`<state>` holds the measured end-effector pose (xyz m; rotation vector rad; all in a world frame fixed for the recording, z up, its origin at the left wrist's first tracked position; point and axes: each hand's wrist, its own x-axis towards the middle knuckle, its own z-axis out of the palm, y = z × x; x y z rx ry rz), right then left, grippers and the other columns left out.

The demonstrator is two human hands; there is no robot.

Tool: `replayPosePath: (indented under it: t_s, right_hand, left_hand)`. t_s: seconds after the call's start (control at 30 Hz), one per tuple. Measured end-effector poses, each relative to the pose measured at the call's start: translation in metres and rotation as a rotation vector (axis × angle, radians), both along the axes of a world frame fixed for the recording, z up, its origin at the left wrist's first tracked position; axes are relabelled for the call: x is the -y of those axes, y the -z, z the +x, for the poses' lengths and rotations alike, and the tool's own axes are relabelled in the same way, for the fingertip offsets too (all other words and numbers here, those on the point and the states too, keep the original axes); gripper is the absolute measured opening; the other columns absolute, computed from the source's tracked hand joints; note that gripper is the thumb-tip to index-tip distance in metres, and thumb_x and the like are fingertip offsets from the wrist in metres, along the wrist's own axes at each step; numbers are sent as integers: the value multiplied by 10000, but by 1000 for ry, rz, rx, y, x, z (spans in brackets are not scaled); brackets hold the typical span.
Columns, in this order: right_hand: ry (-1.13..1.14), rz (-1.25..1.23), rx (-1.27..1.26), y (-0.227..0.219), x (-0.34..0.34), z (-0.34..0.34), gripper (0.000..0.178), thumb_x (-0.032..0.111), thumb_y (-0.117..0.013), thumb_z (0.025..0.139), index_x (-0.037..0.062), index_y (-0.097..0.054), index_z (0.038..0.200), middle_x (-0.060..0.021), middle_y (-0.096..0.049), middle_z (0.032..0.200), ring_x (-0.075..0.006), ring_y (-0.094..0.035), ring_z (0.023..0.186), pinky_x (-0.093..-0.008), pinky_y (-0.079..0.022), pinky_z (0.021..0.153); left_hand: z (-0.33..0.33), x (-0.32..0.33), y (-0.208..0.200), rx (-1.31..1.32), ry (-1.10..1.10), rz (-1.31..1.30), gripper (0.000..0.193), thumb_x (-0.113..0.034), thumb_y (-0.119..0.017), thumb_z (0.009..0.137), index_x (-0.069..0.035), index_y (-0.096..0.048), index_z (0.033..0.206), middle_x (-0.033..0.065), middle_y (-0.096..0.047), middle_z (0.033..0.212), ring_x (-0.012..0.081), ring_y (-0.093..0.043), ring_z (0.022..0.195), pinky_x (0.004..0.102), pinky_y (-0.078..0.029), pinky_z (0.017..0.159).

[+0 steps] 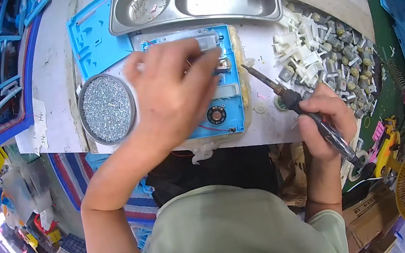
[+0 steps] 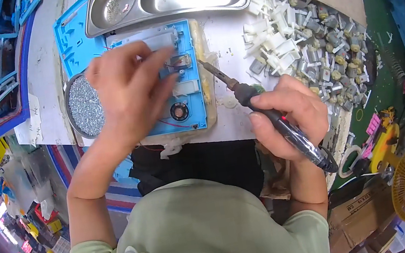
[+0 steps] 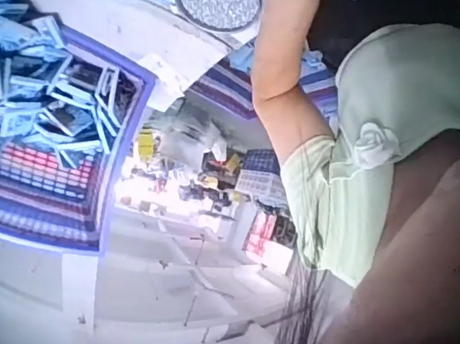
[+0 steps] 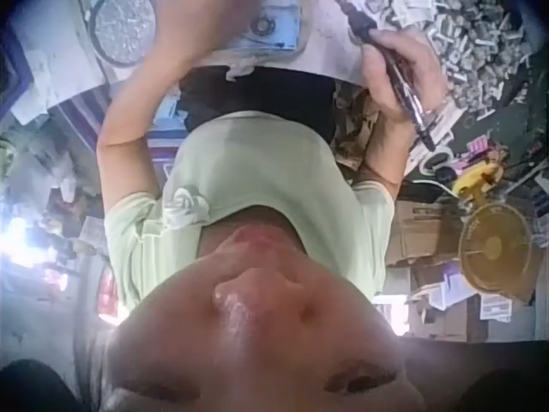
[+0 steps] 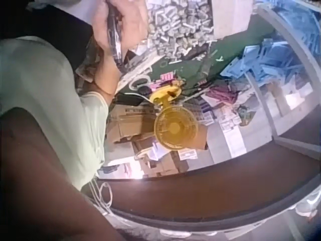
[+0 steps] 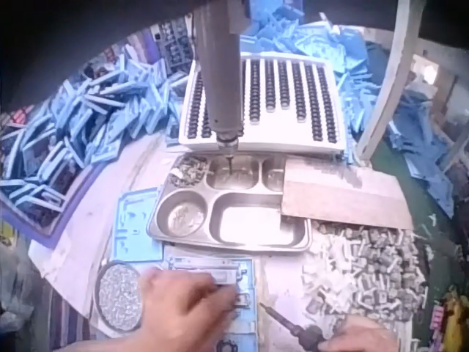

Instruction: Assembling and soldering components into a blue plastic electronics housing at a factory workstation.

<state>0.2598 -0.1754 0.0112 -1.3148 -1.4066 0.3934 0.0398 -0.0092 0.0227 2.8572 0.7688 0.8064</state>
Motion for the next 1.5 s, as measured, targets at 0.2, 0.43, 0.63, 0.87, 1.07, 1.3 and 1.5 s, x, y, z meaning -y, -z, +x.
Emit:
replayPosePath:
  t_s: [0.2, 0.43, 0.63, 0.87, 1.07, 1.3, 1.5]
  right_hand:
    - [16, 4, -5, 0, 0, 5, 229, 39, -773, 774, -20, -669, 969, -73, -591, 700, -161, -484, 577, -286, -350, 524]
    - [-2, 30, -26, -2, -15, -9, 219, 56, -767, 802, -18, -666, 982, -73, -580, 705, -145, -473, 586, -272, -331, 535]
    - [63, -68, -229, -7, -39, -37, 359, 17, -756, 839, -24, -641, 1176, -83, -638, 838, -129, -562, 704, -246, -434, 628]
    - [46, -166, -301, -6, -92, -75, 519, -38, -748, 849, 58, -593, 1335, -71, -689, 1008, -115, -670, 886, -245, -547, 761]
    - [-7, -91, -228, -1, -115, -81, 517, -51, -737, 836, 69, -607, 1322, -81, -700, 984, -141, -703, 853, -262, -556, 749]
    - [2, -28, -76, 7, -108, -83, 520, -97, -727, 848, 37, -570, 1325, -93, -683, 1039, -156, -696, 934, -286, -562, 833]
    - [78, -3, 37, 4, -105, -86, 511, -89, -763, 808, 33, -608, 1279, -123, -681, 1026, -208, -685, 852, -303, -555, 756]
  left_hand:
    - [-52, -31, -13, -435, -110, 95, 381, -160, -802, 785, -118, -707, 1151, 50, -661, 955, 230, -638, 924, 407, -423, 873]
    - [-45, -32, -8, -24, 137, -33, 189, -97, -760, 772, -82, -702, 952, 57, -650, 872, 240, -664, 741, 348, -532, 588]
    - [-23, -24, 14, 298, 103, -481, 118, 7, -756, 850, -19, -724, 961, 89, -731, 991, 169, -712, 751, 259, -560, 635]
    - [-18, -22, 22, 479, -1, -840, 97, -53, -774, 867, 2, -719, 924, 93, -696, 796, 136, -700, 633, 276, -557, 580]
    - [-21, -24, 21, 430, -16, -761, 103, -70, -778, 853, -10, -722, 915, 86, -684, 757, 160, -689, 623, 281, -548, 571]
    - [-21, -21, 17, 400, -15, -703, 100, -70, -775, 826, -17, -714, 885, 88, -684, 766, 203, -682, 625, 319, -544, 577]
    - [-23, -22, 17, 339, 7, -574, 83, -28, -760, 835, -15, -731, 911, 85, -701, 798, 166, -693, 652, 281, -541, 598]
